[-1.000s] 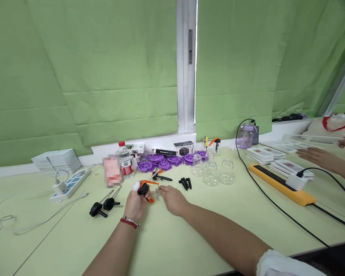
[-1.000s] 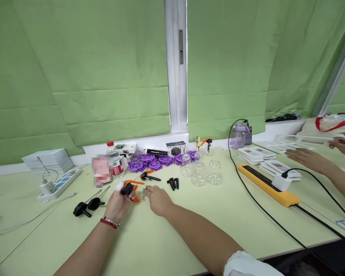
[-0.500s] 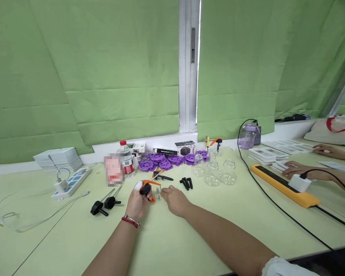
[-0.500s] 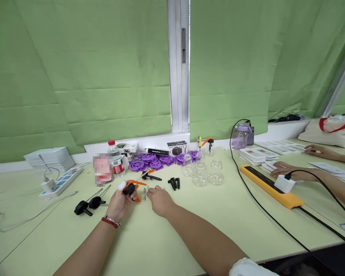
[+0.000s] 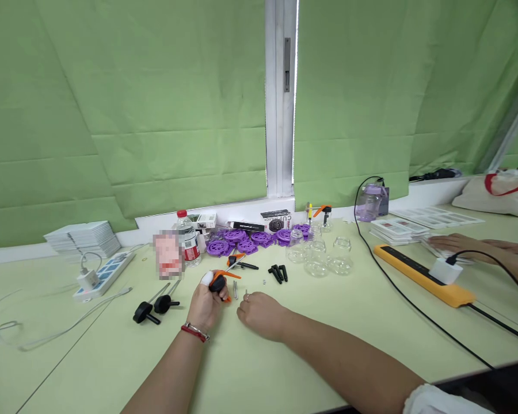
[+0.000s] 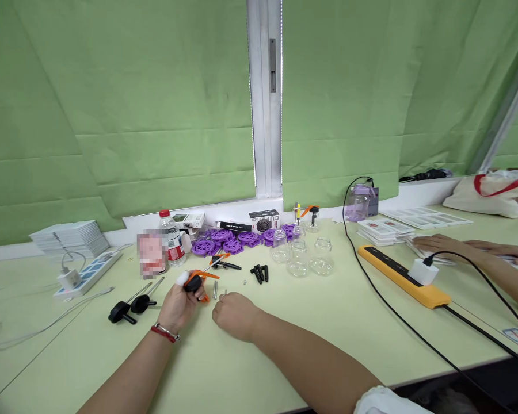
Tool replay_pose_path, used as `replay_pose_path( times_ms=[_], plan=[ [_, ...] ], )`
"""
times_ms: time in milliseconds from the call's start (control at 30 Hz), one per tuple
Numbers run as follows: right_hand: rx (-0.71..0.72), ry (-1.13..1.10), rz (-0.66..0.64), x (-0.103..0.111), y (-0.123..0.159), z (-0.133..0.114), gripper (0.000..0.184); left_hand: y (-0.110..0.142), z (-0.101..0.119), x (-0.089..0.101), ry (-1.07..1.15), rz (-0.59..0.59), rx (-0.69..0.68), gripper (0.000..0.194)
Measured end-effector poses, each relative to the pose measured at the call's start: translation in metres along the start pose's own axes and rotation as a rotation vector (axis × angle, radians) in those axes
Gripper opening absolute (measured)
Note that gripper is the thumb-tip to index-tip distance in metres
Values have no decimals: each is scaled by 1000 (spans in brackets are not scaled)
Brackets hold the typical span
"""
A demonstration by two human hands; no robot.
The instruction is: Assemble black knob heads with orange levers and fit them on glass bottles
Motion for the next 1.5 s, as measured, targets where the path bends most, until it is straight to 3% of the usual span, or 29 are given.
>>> replay_pose_path(
  times_ms=[167,333,400,567,667,833,1033,1233,1333,1500],
  plan=[
    [131,-15,60,20,4,-23,15,2,-4,-4,-19,-15,27,21],
    [122,-126,202,38,5,-26,19,6,-10,-10,-45,-52,77,26],
    [-26,-310,321,49,6,-9,19,8,-15,-11,-55,-46,110,29],
    [-735,-951,681,55,26,58,14,19,-34,-23,-91,-145,243,32],
    [-899,-1240,755,40,30,72,14,28,-47,-31,-97,-208,350,32],
    [-887,-1323,644,22,25,71,16,36,-55,-37,-114,-237,426,30],
    [-913,-1355,679,20,26,73,17,37,-53,-40,-97,-237,449,30],
    [-867,-1307,533,12,21,67,10,34,-54,-33,-95,-213,431,30],
    [-811,-1215,451,16,20,63,9,32,-54,-30,-97,-226,426,30],
    [-629,-966,467,38,18,59,15,31,-50,-30,-86,-213,444,34]
  ],
)
Point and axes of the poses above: each hand's wrist, its own y-axis away from the middle knuckle, its own x-axis out of the back of the hand, z = x × y, the point moved 6 cm from there along -y, towards the middle knuckle, and after that the axes turned 12 degrees about y, right-handed, at the moved point
